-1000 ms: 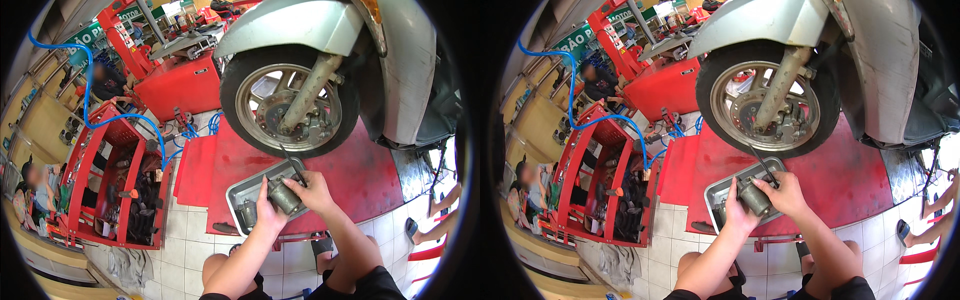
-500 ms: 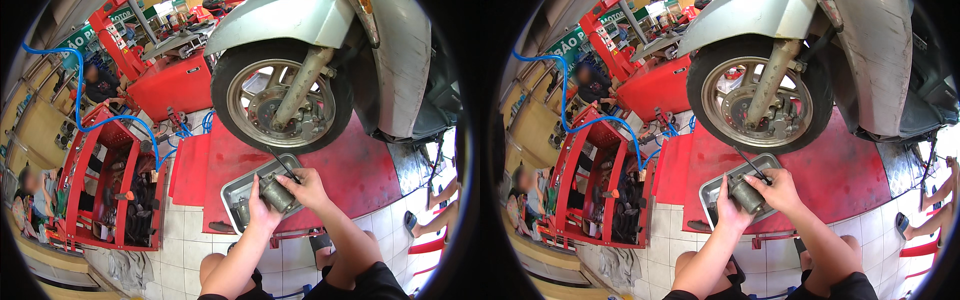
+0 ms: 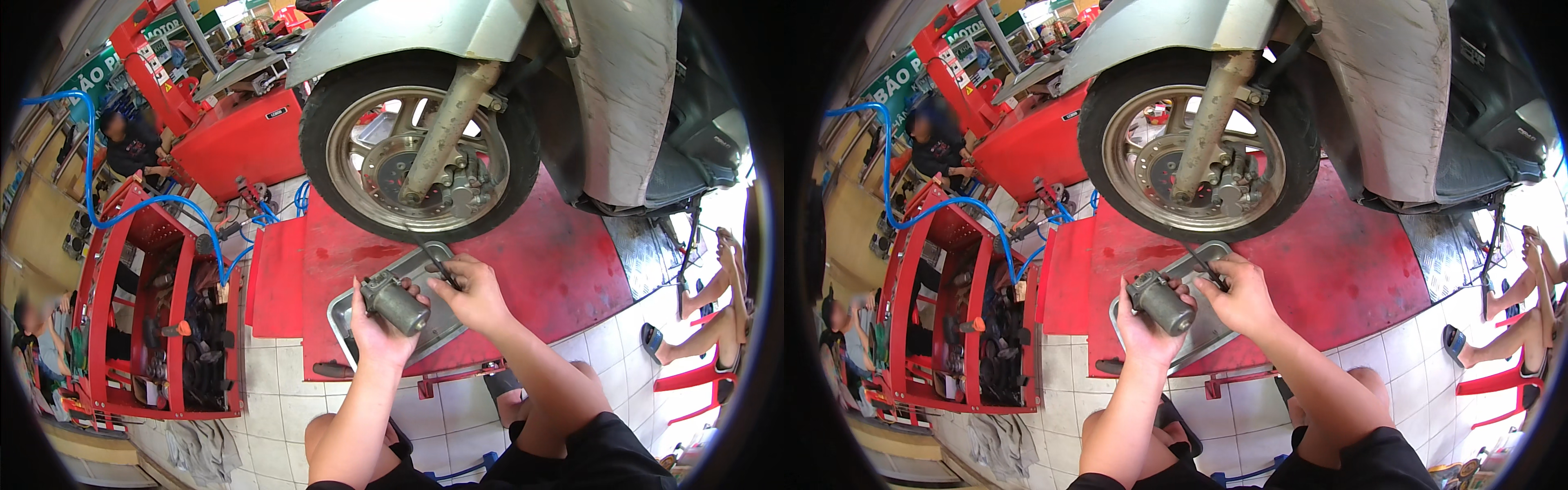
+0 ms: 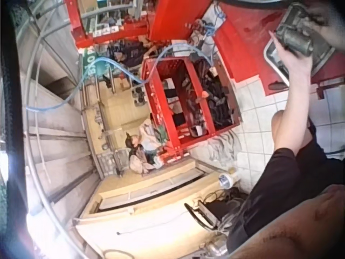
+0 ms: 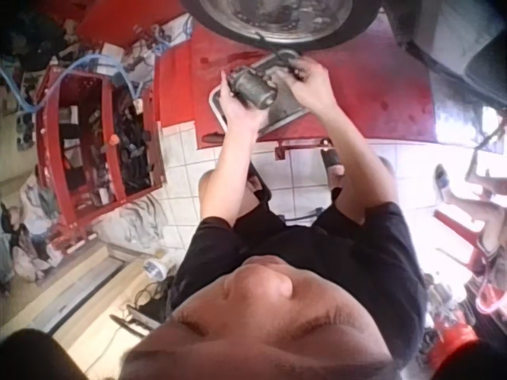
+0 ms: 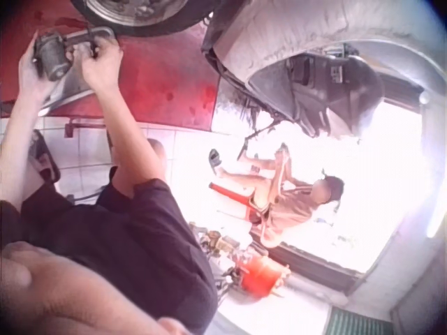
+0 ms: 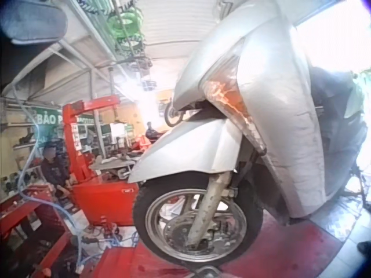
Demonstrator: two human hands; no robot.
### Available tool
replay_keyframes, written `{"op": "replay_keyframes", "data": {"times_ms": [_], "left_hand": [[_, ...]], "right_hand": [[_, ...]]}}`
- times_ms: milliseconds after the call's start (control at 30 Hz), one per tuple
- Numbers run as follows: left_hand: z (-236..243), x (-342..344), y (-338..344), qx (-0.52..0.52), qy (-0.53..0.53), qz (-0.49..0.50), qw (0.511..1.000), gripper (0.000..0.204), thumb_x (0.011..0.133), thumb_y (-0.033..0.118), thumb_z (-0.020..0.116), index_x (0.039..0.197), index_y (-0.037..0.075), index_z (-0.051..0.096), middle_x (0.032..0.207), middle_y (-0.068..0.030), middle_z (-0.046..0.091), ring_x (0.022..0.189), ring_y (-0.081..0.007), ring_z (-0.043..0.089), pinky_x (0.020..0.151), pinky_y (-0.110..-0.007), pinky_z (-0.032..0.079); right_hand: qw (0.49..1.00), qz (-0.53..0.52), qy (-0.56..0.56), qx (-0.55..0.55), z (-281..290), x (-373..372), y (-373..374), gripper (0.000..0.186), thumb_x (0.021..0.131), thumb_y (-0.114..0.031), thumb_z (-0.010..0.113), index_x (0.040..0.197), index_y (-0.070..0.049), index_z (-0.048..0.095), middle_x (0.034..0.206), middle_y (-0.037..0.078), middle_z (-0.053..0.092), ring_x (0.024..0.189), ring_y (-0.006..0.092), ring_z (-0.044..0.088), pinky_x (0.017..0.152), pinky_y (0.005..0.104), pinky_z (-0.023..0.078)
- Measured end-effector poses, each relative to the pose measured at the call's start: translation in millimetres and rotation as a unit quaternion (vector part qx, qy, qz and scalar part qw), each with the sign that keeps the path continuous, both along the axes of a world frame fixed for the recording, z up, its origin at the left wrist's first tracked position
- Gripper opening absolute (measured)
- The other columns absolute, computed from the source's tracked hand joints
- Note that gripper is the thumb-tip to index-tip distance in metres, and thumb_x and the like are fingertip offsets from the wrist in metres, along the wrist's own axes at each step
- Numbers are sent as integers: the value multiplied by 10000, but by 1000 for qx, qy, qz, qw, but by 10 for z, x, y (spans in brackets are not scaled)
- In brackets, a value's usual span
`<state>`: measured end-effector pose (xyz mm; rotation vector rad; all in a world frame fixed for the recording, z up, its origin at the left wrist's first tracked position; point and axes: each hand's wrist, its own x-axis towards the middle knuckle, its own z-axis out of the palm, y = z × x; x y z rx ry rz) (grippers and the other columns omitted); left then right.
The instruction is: The person sits on the floor of a workshop and uses a screwdriver to disassemble a cylindrical metal component, likely a starter motor, from a scooter. They remove screws and separate the housing parts, placing them into a metal tray.
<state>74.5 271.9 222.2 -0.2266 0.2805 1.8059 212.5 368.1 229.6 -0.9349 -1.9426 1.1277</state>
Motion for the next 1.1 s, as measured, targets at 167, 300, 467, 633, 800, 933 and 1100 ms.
{"op": "replay_keyframes", "data": {"times_ms": [167,300,467,633,800,933,1100], "left_hand": [[-14,-288,-49,-4,29,42,999,552,984,566,510,1043,25,608,986,-172,587,914,-308,562,832,-440,503],[13,-378,-79,-48,32,69,996,509,989,551,522,1032,54,617,927,-151,616,874,-295,585,838,-449,501],[-7,-345,-75,-55,51,75,994,479,988,532,543,1016,60,616,914,-133,622,855,-281,594,832,-460,501],[-2,-312,-50,-58,47,77,994,479,989,531,548,1019,58,616,888,-121,624,836,-284,602,822,-474,504],[-23,-290,-33,-59,63,75,993,459,975,536,565,998,84,641,889,-99,649,833,-272,599,803,-436,510],[-27,-289,-32,-60,76,80,992,456,977,531,566,1003,82,642,887,-106,645,832,-276,599,809,-442,511],[-11,-282,-27,-60,80,79,992,467,979,539,563,1010,81,644,889,-107,644,831,-279,601,814,-450,511]], "right_hand": [[998,26,-59,-3,113,101,-104,284,826,-51,787,1088,40,726,927,138,694,719,167,676,657,313,517],[990,37,-91,-105,232,151,-152,250,801,-41,789,1037,17,733,911,158,714,653,213,678,639,339,519],[996,57,-48,-43,143,175,-152,189,806,-22,790,966,44,715,840,150,704,605,168,682,573,314,499],[997,67,-37,-4,97,155,-155,198,788,-2,797,960,47,712,875,149,693,612,168,670,563,307,490],[997,61,-50,-5,96,163,-163,201,782,0,799,960,44,716,889,146,689,613,170,665,567,308,492],[997,58,-58,7,94,175,-163,200,781,-1,800,958,42,717,893,150,691,615,173,667,571,311,497],[997,55,-51,5,101,181,-164,205,776,-8,804,957,39,721,901,160,690,615,183,670,576,314,503]]}}
